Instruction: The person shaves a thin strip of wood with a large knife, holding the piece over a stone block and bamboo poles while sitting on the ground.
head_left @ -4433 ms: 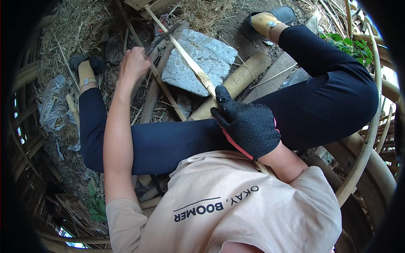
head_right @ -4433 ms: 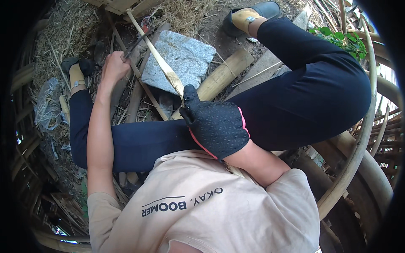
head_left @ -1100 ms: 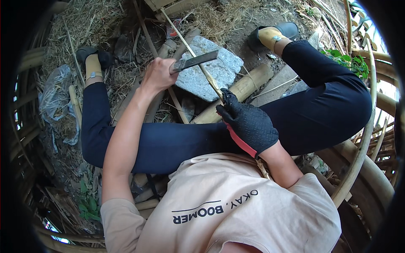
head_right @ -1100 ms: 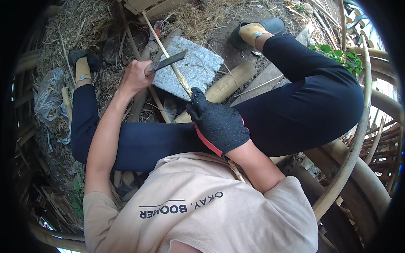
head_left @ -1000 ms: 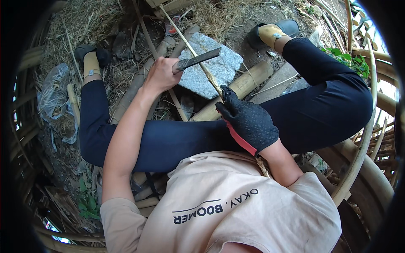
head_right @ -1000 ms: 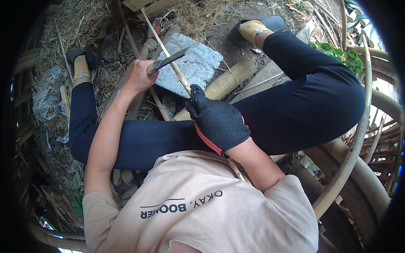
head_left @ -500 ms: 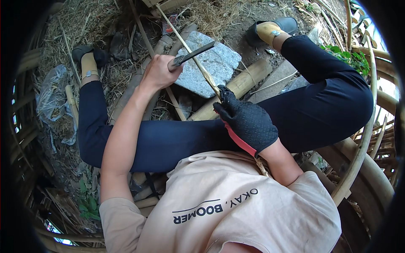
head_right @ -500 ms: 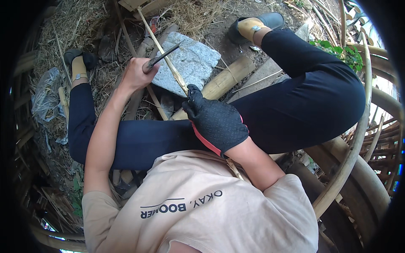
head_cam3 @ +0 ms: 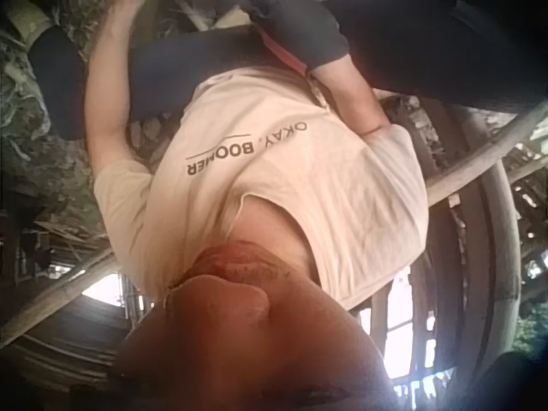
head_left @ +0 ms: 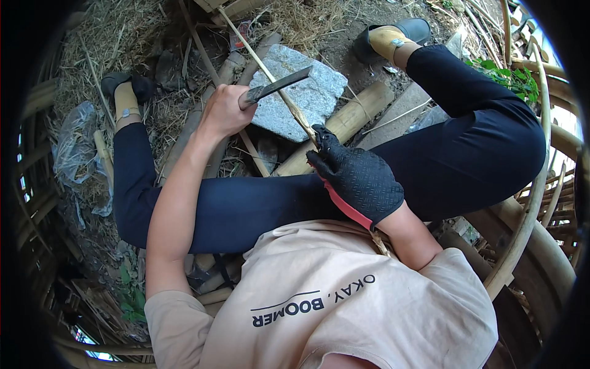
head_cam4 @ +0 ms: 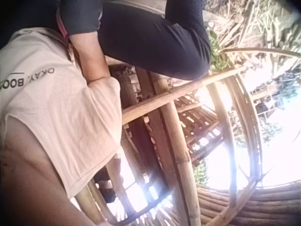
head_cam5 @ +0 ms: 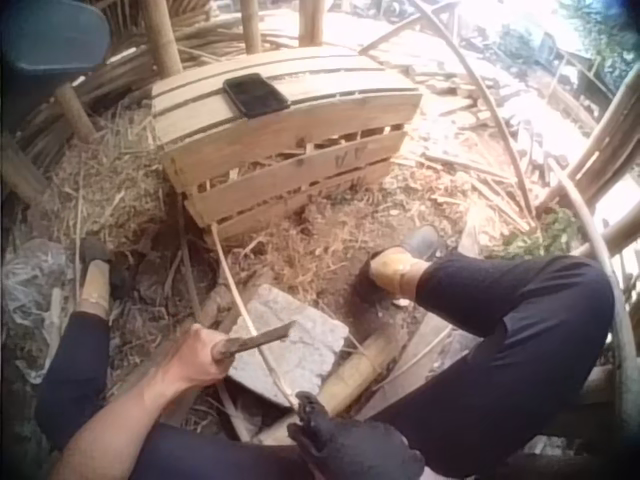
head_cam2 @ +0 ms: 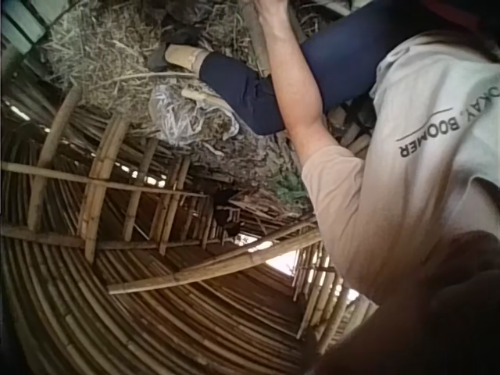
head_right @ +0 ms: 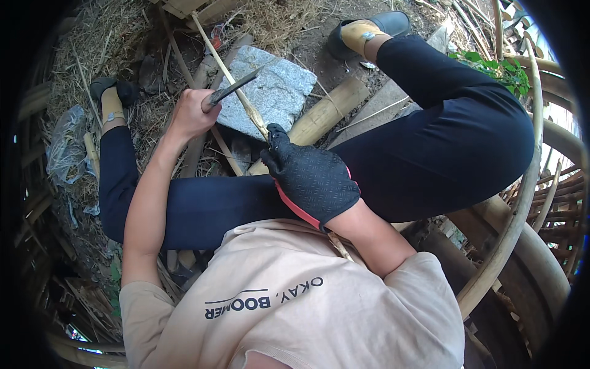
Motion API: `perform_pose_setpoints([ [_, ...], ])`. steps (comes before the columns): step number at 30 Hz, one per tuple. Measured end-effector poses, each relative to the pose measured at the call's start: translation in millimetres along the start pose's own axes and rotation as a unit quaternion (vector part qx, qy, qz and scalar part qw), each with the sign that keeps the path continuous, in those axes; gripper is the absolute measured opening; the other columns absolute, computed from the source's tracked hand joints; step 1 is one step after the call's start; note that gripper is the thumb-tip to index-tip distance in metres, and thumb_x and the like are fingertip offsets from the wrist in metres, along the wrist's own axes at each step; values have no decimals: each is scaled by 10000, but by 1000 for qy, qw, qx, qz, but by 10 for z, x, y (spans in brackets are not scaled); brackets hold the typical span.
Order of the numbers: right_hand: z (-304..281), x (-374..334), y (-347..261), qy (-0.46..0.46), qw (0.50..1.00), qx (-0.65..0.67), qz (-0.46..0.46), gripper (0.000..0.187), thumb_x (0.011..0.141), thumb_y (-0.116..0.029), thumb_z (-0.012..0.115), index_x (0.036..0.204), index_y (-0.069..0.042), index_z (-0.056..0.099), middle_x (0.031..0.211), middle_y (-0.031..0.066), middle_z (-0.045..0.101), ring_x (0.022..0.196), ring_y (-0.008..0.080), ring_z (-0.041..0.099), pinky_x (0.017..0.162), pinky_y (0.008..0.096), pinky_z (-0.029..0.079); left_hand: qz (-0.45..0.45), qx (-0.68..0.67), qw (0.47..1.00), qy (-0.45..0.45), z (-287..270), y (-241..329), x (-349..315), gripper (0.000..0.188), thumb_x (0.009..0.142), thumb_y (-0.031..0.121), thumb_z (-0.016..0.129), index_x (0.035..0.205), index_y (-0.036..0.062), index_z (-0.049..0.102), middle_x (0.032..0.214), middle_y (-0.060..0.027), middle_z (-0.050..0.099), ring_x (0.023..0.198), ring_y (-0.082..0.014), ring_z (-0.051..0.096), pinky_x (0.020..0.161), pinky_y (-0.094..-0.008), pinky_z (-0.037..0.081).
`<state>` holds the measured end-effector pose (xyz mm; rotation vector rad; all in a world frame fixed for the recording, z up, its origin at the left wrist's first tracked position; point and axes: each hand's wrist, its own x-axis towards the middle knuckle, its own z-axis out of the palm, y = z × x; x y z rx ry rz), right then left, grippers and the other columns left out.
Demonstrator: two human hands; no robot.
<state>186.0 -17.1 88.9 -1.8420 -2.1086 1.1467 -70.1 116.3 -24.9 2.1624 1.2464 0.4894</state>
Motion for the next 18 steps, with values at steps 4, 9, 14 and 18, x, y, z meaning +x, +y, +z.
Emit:
perform_pose_setpoints([
  [4,-41,23,-42,-33,999,4,35,428,1016,-357,564,1360,-103,543,802,230,691,752,422,692,674,517,539,-123,49,991,-22,-160,-362,78,191,822,165,645,745,-7,615,704,-244,609,731,-460,636,607,-471,486],
  [9,65,-3,51,22,999,9,-21,370,1020,-304,546,1293,-53,546,735,232,671,707,433,684,642,539,528,-95,45,994,-10,-185,-294,56,191,822,161,646,742,-8,613,707,-247,611,712,-461,633,607,-473,487],
  [14,-8,-8,-2,1,1000,-2,3,359,1021,-305,544,1281,-57,549,735,231,669,695,434,679,635,537,526,-38,19,999,-15,-34,15,30,184,810,159,655,731,-2,613,709,-245,610,713,-476,612,610,-482,488],
  [18,14,18,-12,4,1000,5,-4,348,1022,-302,542,1273,-61,551,725,233,665,691,433,679,634,535,526,-141,52,989,12,-153,-429,67,177,811,154,641,767,-17,625,724,-253,611,731,-475,621,614,-473,489],
])
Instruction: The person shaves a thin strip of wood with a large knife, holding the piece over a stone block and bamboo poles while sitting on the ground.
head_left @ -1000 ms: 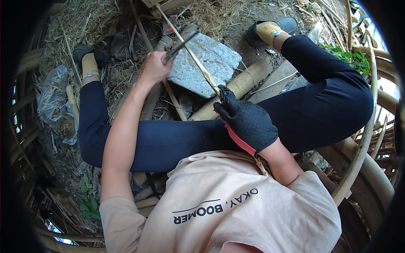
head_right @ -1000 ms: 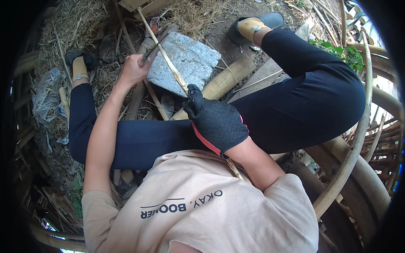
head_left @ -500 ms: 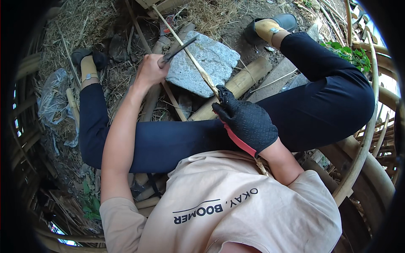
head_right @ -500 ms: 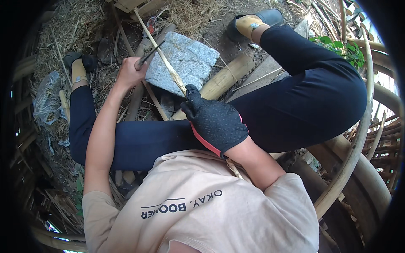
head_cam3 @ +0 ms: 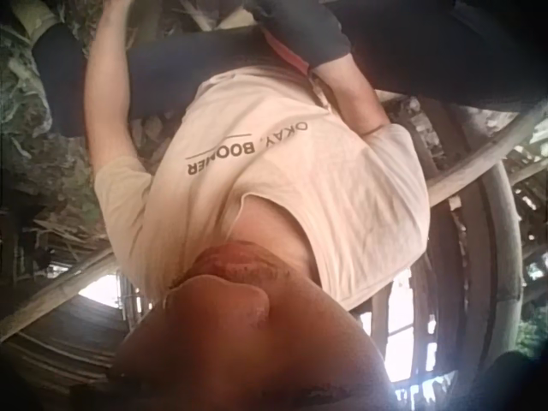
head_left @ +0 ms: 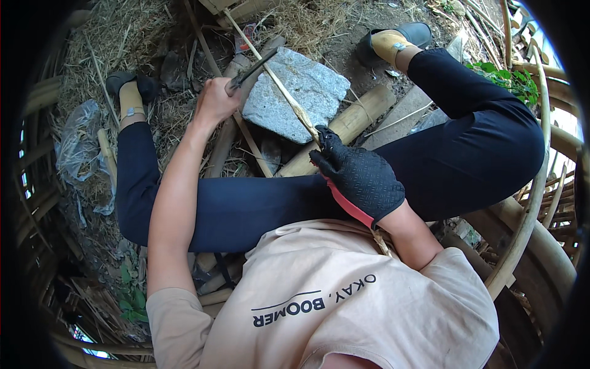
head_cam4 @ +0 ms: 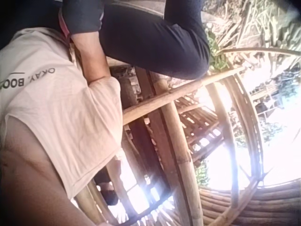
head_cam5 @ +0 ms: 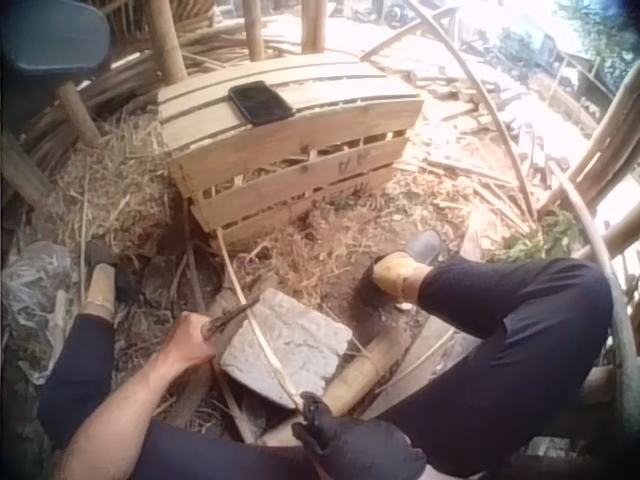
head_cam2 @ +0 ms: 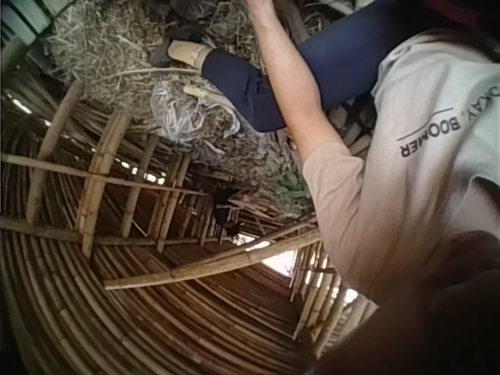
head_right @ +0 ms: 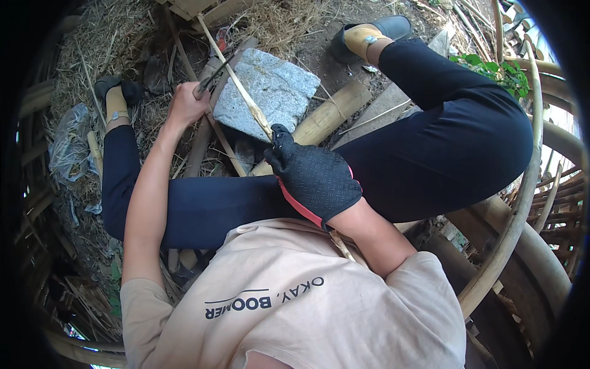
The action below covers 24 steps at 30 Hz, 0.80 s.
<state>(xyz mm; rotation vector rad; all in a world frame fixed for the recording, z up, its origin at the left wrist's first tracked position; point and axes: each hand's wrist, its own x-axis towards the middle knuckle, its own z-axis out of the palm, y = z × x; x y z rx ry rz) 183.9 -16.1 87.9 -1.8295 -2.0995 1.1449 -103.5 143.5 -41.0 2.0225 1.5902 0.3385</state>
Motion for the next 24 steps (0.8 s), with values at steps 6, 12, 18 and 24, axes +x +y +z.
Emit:
perform_pose_setpoints([
  [6,18,-22,18,12,1000,-23,-4,343,1021,-298,546,1267,-60,553,714,227,666,676,432,678,621,534,527,50,-23,998,-14,-30,240,-119,194,802,114,651,735,-45,563,666,-256,535,620,-455,567,575,-455,439],
  [12,21,-32,-7,9,1000,-20,-2,342,1022,-299,542,1263,-56,559,719,224,673,669,424,682,611,536,526,84,-12,996,-40,10,388,-225,198,799,144,667,724,-22,587,698,-256,581,700,-471,604,601,-487,470],
  [18,41,23,36,-10,1000,-15,19,458,1017,-358,580,1416,-140,520,802,206,697,739,394,699,656,493,547,81,31,996,-1,19,341,-135,212,798,172,686,724,-7,601,704,-248,592,720,-475,609,592,-491,472],
  [24,63,12,39,1,1000,-30,6,460,1013,-359,583,1412,-139,520,798,205,695,729,400,695,652,499,547,68,65,996,-3,-57,395,-167,190,806,201,656,729,29,641,745,-237,657,756,-461,658,683,-518,538],
])
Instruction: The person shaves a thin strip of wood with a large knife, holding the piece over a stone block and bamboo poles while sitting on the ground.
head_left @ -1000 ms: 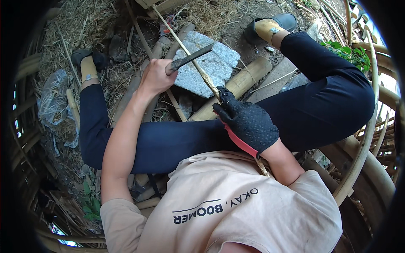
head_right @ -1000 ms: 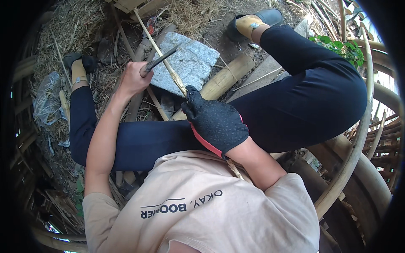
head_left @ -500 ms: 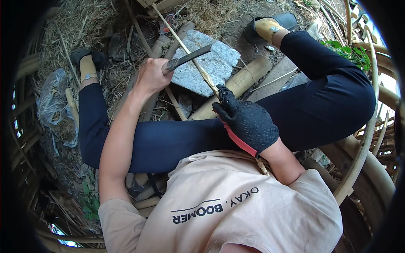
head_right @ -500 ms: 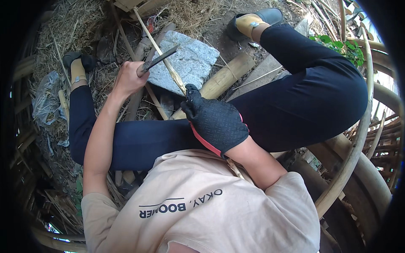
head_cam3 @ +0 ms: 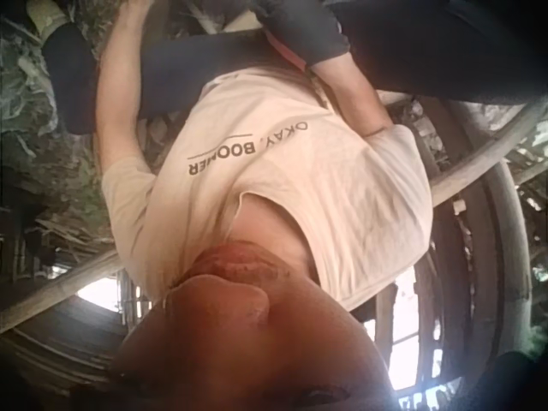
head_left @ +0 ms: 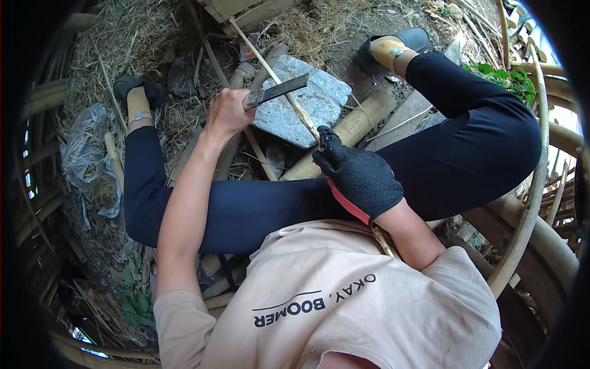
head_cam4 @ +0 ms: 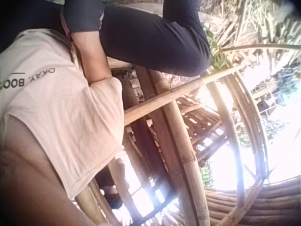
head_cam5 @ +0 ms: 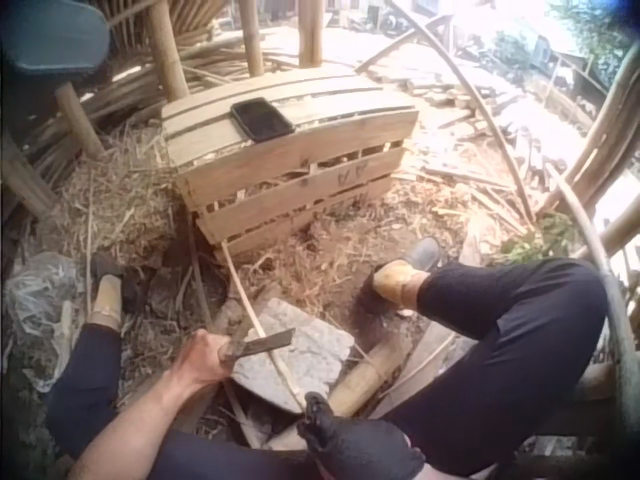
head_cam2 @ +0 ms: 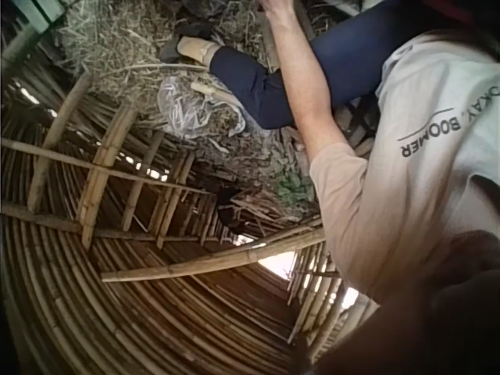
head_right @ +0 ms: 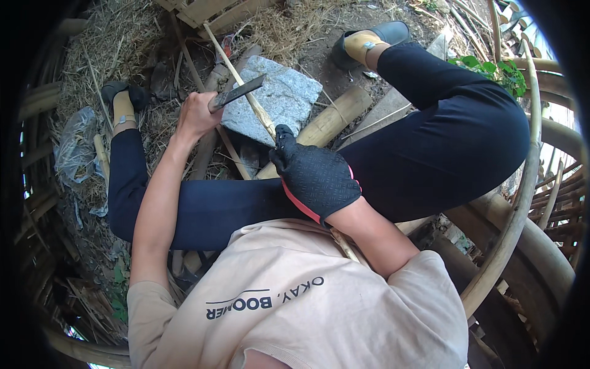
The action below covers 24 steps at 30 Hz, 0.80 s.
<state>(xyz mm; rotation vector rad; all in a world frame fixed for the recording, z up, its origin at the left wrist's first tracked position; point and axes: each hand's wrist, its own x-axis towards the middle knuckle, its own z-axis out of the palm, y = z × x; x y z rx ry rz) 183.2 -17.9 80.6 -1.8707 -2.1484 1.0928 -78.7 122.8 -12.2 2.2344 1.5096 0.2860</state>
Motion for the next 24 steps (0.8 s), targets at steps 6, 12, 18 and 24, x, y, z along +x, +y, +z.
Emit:
perform_pose_setpoints([
  [6,-45,-17,-35,3,1000,4,-6,356,1021,-277,528,1301,-58,551,735,228,675,690,426,682,628,530,523,75,-14,997,-13,53,205,-128,120,789,150,644,731,45,649,719,-244,649,724,-461,657,686,-519,544],
  [12,-31,-14,-34,3,1000,9,-11,366,1022,-290,533,1308,-62,545,743,238,674,708,429,685,637,533,525,-6,-59,998,5,93,-225,21,170,806,147,644,741,-6,607,705,-258,590,704,-469,625,592,-478,478],
  [18,-78,-28,-33,-53,997,20,45,476,1021,-361,568,1439,-144,503,824,211,700,775,400,694,686,498,541,35,-70,997,-13,146,82,-59,206,843,228,655,767,36,647,729,-249,638,756,-472,648,651,-516,519],
  [24,-71,-25,-16,-30,999,17,16,488,1018,-351,573,1445,-126,497,802,210,695,744,403,691,653,492,540,-67,-87,994,8,106,-257,106,183,815,188,653,776,9,656,750,-247,647,766,-468,650,639,-490,515],
])
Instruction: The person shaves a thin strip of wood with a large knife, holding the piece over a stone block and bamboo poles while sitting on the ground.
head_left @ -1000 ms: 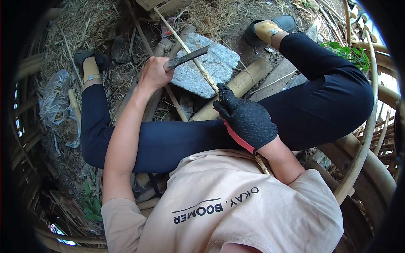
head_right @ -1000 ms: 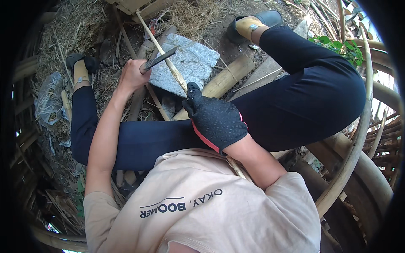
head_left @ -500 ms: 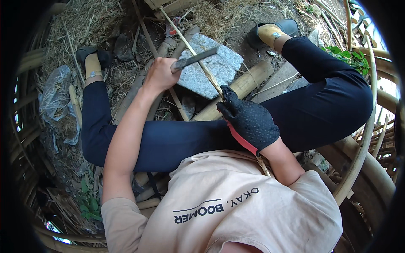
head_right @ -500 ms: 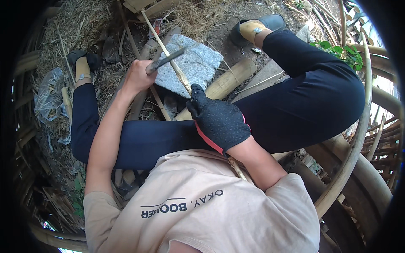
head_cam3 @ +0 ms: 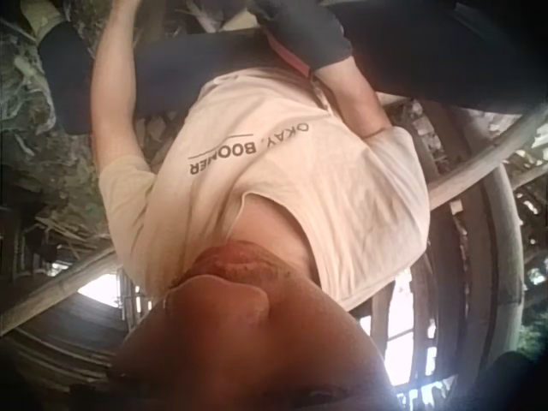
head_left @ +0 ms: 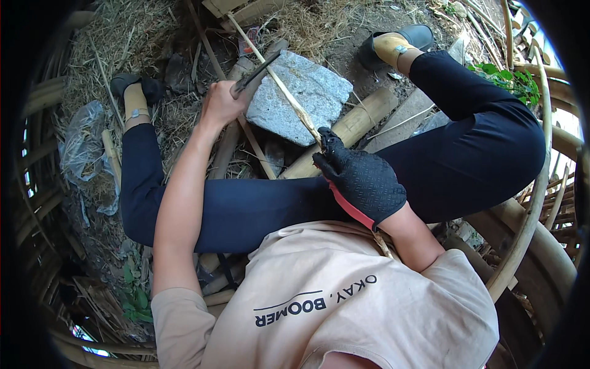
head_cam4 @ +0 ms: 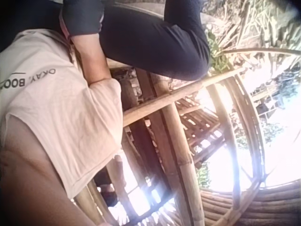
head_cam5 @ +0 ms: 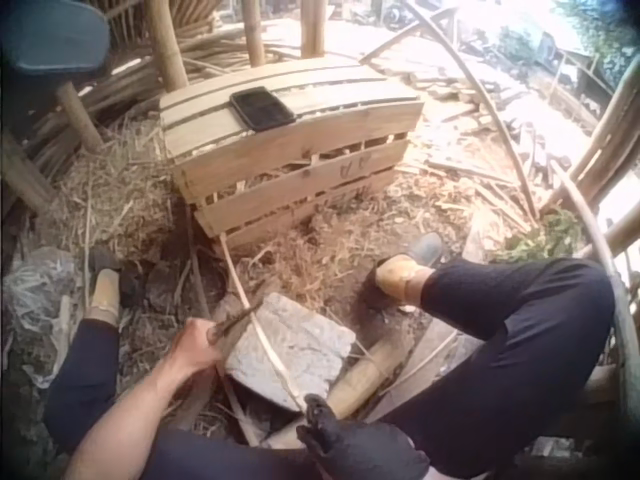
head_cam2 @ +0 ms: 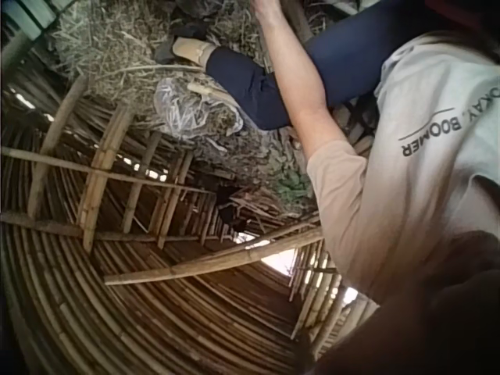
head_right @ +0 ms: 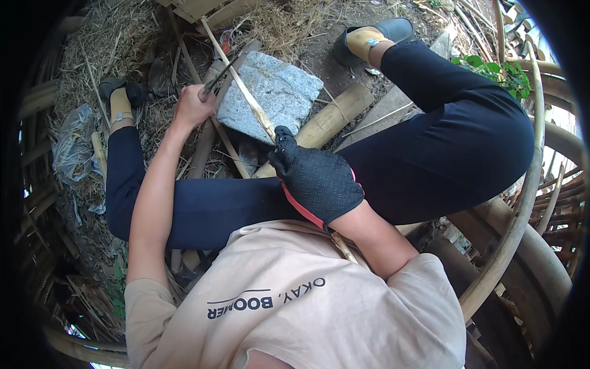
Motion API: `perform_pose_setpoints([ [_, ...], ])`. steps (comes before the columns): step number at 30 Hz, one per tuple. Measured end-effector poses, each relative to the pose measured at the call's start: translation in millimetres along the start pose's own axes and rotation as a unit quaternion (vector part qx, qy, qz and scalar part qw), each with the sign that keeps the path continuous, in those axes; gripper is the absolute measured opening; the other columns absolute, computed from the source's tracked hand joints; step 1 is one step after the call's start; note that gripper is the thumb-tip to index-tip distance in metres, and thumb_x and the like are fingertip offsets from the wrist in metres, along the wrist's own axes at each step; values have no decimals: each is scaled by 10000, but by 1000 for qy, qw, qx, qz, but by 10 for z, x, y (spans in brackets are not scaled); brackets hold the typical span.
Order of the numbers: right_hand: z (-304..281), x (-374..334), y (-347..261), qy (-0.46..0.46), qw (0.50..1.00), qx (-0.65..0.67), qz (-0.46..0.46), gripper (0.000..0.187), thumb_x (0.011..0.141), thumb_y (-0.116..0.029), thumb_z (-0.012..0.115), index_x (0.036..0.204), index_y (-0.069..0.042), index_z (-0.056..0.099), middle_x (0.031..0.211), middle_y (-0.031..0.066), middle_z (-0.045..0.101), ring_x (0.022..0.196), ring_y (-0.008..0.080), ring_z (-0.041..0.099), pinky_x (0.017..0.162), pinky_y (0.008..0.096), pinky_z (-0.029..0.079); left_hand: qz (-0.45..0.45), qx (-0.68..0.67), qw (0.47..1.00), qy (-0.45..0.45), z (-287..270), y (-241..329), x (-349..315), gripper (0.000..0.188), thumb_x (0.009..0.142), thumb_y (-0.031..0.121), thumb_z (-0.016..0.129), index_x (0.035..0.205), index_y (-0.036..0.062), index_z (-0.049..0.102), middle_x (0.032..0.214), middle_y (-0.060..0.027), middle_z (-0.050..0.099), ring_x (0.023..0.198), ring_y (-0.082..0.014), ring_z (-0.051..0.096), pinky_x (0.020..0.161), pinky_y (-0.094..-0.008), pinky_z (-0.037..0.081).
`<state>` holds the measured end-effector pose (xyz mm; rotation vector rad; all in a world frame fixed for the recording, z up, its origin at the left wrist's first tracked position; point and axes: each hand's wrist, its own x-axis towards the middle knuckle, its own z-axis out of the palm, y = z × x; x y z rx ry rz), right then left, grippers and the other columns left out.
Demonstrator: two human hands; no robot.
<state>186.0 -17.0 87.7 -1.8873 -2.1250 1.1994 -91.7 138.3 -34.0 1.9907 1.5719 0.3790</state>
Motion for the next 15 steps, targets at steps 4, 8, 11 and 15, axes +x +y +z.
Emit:
perform_pose_setpoints([
  [4,23,-16,10,16,1000,-11,-19,482,1016,-354,576,1434,-123,504,781,210,689,723,398,693,637,495,540,-5,48,999,-14,-74,-103,-6,202,807,182,676,768,-14,643,718,-241,625,731,-449,652,609,-475,498],
  [8,5,-16,4,1,1000,-14,4,471,1016,-350,573,1420,-117,513,760,196,689,687,396,688,619,500,541,55,14,998,-40,92,165,-91,222,789,180,718,757,-13,614,698,-237,602,707,-452,632,598,-476,475],
  [11,31,-10,-7,14,999,-35,-4,467,1020,-343,565,1422,-113,509,751,195,688,675,397,685,609,507,538,106,-16,994,-28,118,234,-114,211,789,183,722,750,4,619,709,-238,604,723,-461,624,601,-476,479],
  [15,13,-5,-17,39,999,-5,-31,326,1012,-270,554,1244,-43,583,722,213,679,659,403,689,599,511,535,108,8,994,-3,71,-56,-42,216,823,136,649,698,-23,574,658,-238,542,626,-443,592,563,-447,450],
])
